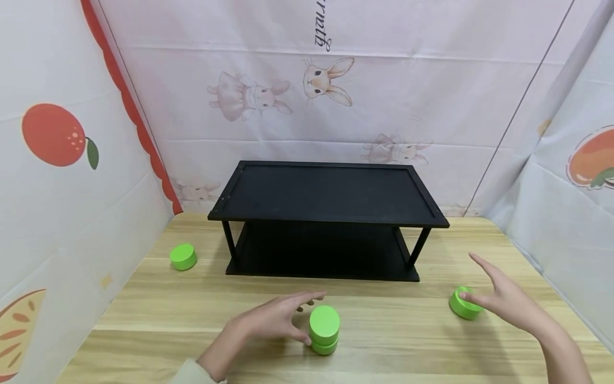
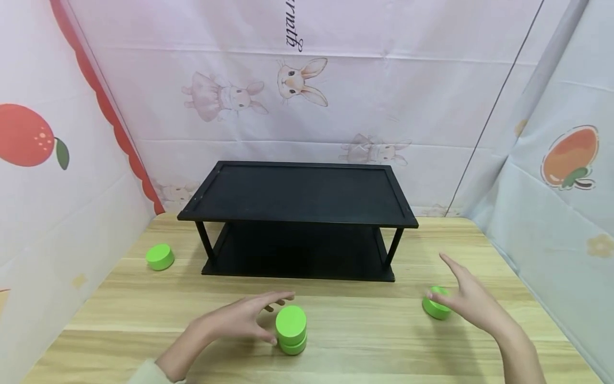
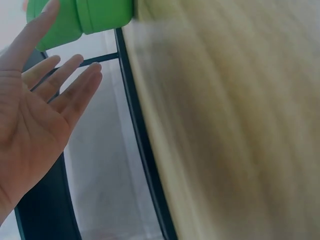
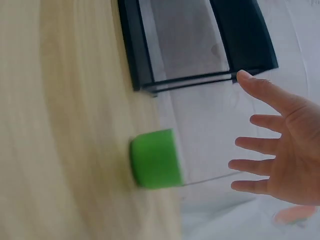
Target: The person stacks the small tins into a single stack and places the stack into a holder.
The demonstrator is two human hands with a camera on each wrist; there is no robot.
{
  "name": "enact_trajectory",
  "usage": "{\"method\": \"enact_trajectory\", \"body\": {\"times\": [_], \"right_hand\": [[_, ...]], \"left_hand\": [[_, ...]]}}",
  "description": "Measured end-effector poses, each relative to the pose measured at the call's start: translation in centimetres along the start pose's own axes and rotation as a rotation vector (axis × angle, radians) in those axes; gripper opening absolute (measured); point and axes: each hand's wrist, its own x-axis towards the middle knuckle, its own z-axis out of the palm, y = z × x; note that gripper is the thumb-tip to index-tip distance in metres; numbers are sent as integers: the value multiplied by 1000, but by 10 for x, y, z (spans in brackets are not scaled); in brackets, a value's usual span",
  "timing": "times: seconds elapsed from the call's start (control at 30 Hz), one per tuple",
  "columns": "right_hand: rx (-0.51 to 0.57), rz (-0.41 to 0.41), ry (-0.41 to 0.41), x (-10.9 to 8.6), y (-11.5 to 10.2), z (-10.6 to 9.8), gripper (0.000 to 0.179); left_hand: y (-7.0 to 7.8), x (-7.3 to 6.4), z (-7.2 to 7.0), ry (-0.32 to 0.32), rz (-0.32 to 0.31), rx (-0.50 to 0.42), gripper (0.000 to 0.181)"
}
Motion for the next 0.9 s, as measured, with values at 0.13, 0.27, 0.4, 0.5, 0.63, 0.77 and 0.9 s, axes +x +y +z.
{"method": "enact_trajectory", "body": {"times": [0.13, 0.27, 0.4, 0.5, 0.63, 0.77, 0.9], "right_hand": [[14, 52, -4, -4, 11, 5, 92], [61, 119, -16, -9, 20, 5, 90], [91, 171, -18, -16, 30, 4, 88], [99, 184, -19, -22, 35, 7, 87], [119, 193, -20, -28, 40, 15, 87], [129, 208, -14, -32, 43, 23, 87], [145, 218, -7, -35, 44, 27, 87]], "left_hand": [[-5, 1, 5, -4, -1, -66, 81], [-7, 2, 9, -18, -12, -108, 80], [-8, 5, 11, -35, -13, -131, 79], [-10, 6, 13, -44, 13, -149, 76], [-13, 5, 14, -57, 41, -168, 70], [-16, 6, 15, -78, 47, -210, 65], [-17, 8, 17, -93, 31, -287, 67]]}}
